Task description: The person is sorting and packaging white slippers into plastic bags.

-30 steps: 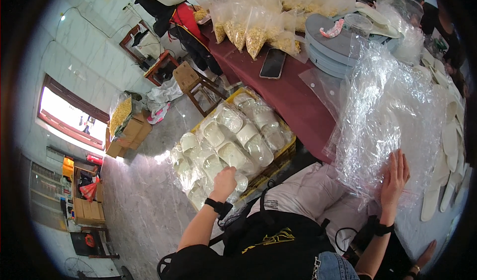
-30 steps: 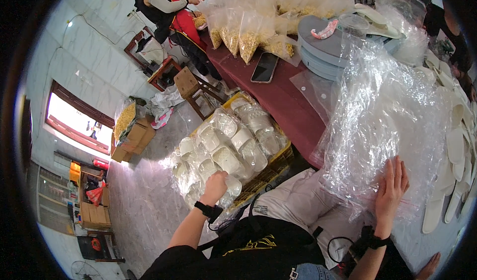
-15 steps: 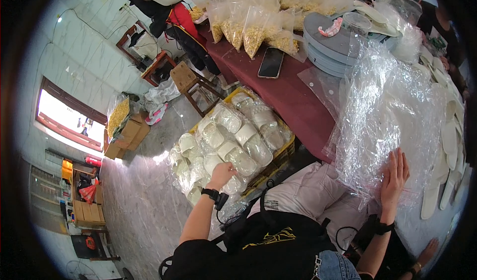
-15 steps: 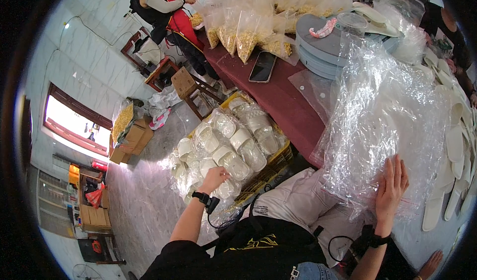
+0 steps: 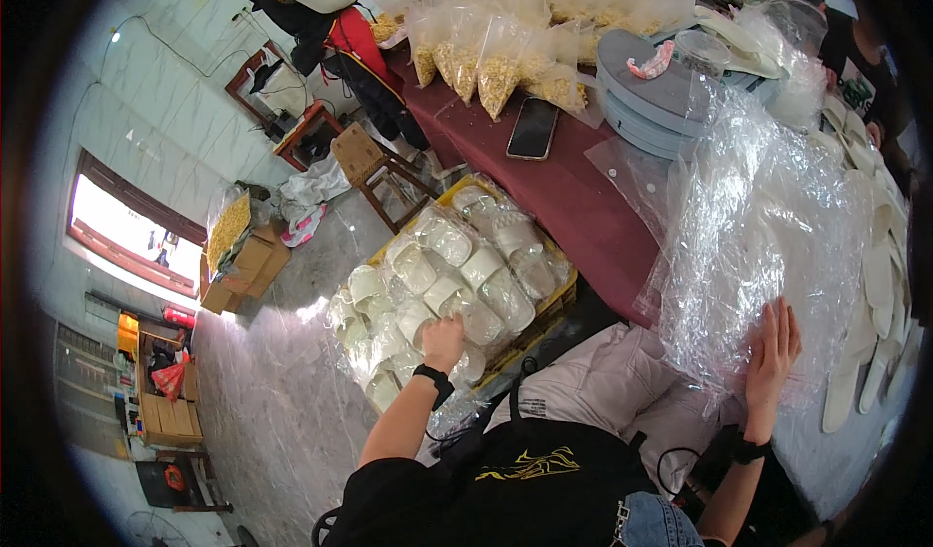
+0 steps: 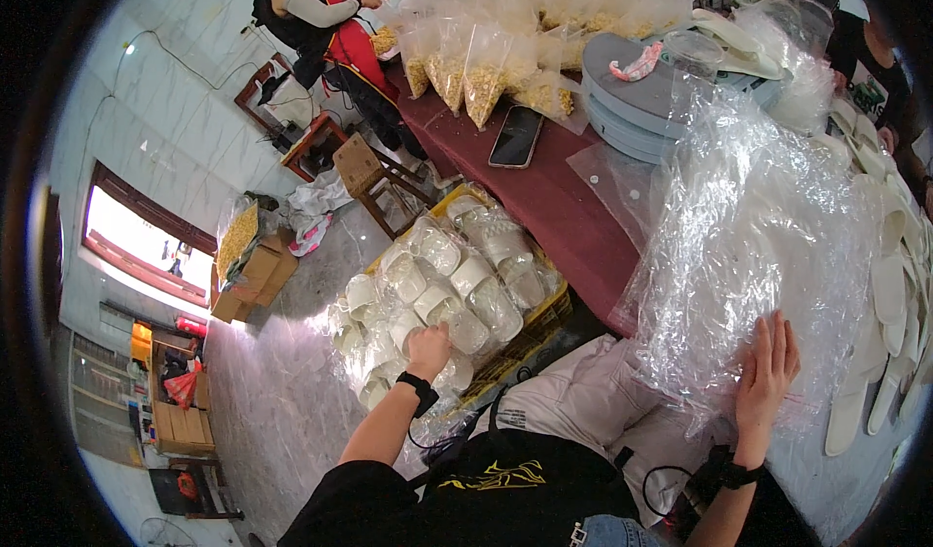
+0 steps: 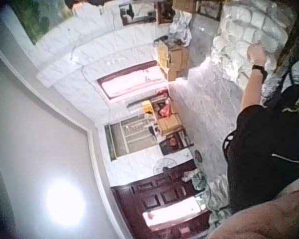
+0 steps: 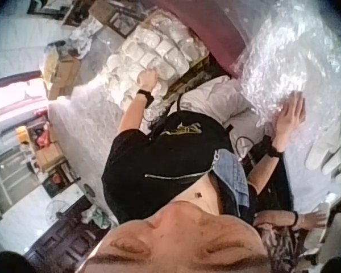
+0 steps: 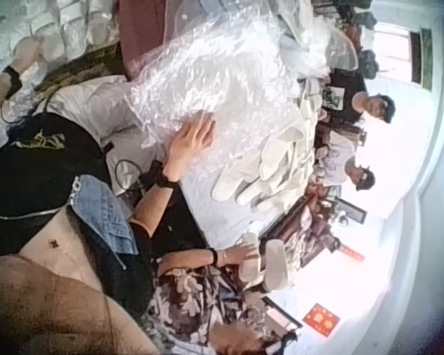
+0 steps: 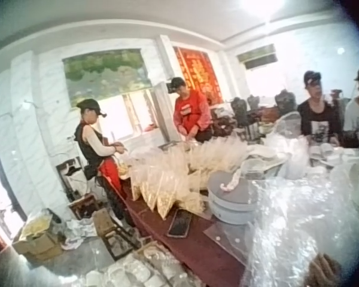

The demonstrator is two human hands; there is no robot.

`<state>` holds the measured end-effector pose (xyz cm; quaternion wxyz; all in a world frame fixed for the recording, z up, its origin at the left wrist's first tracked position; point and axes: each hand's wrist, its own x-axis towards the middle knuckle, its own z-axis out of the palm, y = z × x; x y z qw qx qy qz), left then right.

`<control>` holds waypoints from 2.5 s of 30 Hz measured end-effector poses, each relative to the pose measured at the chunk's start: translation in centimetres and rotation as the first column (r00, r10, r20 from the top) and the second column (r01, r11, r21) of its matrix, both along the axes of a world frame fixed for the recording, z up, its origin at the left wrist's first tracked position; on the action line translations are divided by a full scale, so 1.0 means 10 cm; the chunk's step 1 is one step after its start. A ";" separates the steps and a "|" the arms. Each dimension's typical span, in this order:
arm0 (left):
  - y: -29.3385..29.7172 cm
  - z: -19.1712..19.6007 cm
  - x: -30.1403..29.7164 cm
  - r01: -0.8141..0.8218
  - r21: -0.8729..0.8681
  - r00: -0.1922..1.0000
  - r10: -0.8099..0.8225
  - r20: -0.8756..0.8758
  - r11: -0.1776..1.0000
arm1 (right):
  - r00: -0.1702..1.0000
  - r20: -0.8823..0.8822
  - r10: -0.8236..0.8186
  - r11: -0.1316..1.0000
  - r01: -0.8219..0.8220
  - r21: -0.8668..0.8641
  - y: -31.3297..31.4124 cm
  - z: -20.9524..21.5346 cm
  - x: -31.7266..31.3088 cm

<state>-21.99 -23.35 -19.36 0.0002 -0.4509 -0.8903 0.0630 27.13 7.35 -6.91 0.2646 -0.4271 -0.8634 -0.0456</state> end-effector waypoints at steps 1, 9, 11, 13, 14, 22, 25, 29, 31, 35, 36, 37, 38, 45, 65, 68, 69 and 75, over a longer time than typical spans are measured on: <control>0.03 0.05 0.04 -0.023 -0.063 1.000 0.024 0.018 0.998 | 1.000 0.001 -0.006 1.000 0.006 -0.011 0.00 0.01 0.00; 0.22 0.83 0.70 0.010 -0.101 0.990 0.005 0.142 0.995 | 1.000 -0.005 0.006 1.000 -0.006 0.007 -0.02 0.05 -0.05; 0.20 0.90 0.92 -0.104 -0.151 0.928 0.151 0.342 0.983 | 1.000 -0.001 0.003 1.000 -0.003 0.004 -0.03 0.05 -0.04; 0.15 0.90 1.05 -0.204 -0.224 0.806 0.293 0.514 0.953 | 1.000 0.003 -0.008 1.000 0.008 0.006 -0.03 0.03 -0.03; 0.13 0.89 1.09 -0.206 -0.247 0.818 0.305 0.487 0.947 | 1.000 0.002 -0.006 1.000 0.006 0.004 -0.03 0.03 -0.03; -0.10 0.24 0.73 -0.245 -0.152 0.893 0.284 0.349 0.958 | 1.000 0.017 -0.011 1.000 0.011 -0.002 -0.02 0.02 -0.01; -0.17 0.07 0.64 -0.215 -0.166 0.837 0.269 0.476 0.963 | 1.000 0.007 -0.027 0.999 0.027 -0.028 -0.03 0.02 -0.04; -0.20 -0.01 0.64 -0.161 -0.239 0.890 0.246 0.383 0.957 | 1.000 0.001 0.007 1.000 -0.007 -0.004 0.01 0.02 -0.05; -0.15 0.02 0.65 -0.149 -0.243 0.898 0.234 0.372 0.958 | 1.000 0.005 0.004 1.000 -0.005 0.022 0.01 0.01 -0.02; 0.07 0.27 0.63 -0.123 -0.311 0.887 0.245 0.391 0.942 | 1.000 -0.010 -0.020 0.999 0.020 0.025 -0.02 0.02 0.08; 0.14 0.37 0.65 -0.130 -0.363 0.901 0.263 0.345 0.923 | 1.000 -0.003 -0.024 1.000 0.024 0.003 -0.03 0.01 0.08; 0.17 0.47 0.66 -0.143 -0.341 0.924 0.249 0.291 0.929 | 0.999 -0.031 -0.011 0.999 0.009 -0.052 -0.06 0.05 0.01; 0.23 0.63 0.67 -0.151 -0.312 0.943 0.231 0.239 0.938 | 1.000 -0.026 0.003 1.000 -0.004 -0.029 -0.03 -0.01 -0.02; 1.22 1.81 1.32 0.337 0.675 0.684 -0.663 0.304 0.657 | 0.996 -0.085 -0.021 0.997 0.014 -0.075 -0.07 0.19 -0.05; 2.78 1.73 2.56 0.907 0.238 0.334 -0.938 0.097 0.348 | 0.822 -0.570 0.009 1.000 -0.006 0.007 0.81 1.11 1.11; 2.83 1.66 2.52 0.911 0.252 0.322 -0.945 0.060 0.326 | 0.857 -0.507 -0.097 0.993 0.116 0.006 1.34 1.27 1.34; 2.83 1.60 2.52 0.908 0.260 0.329 -0.943 0.046 0.329 | 0.873 -0.465 -0.148 0.988 0.156 -0.020 1.52 1.28 1.40; 2.75 1.72 2.56 0.918 0.263 0.291 -0.955 0.061 0.296 | 0.898 -0.225 -0.378 0.920 0.336 -0.203 2.29 1.22 1.68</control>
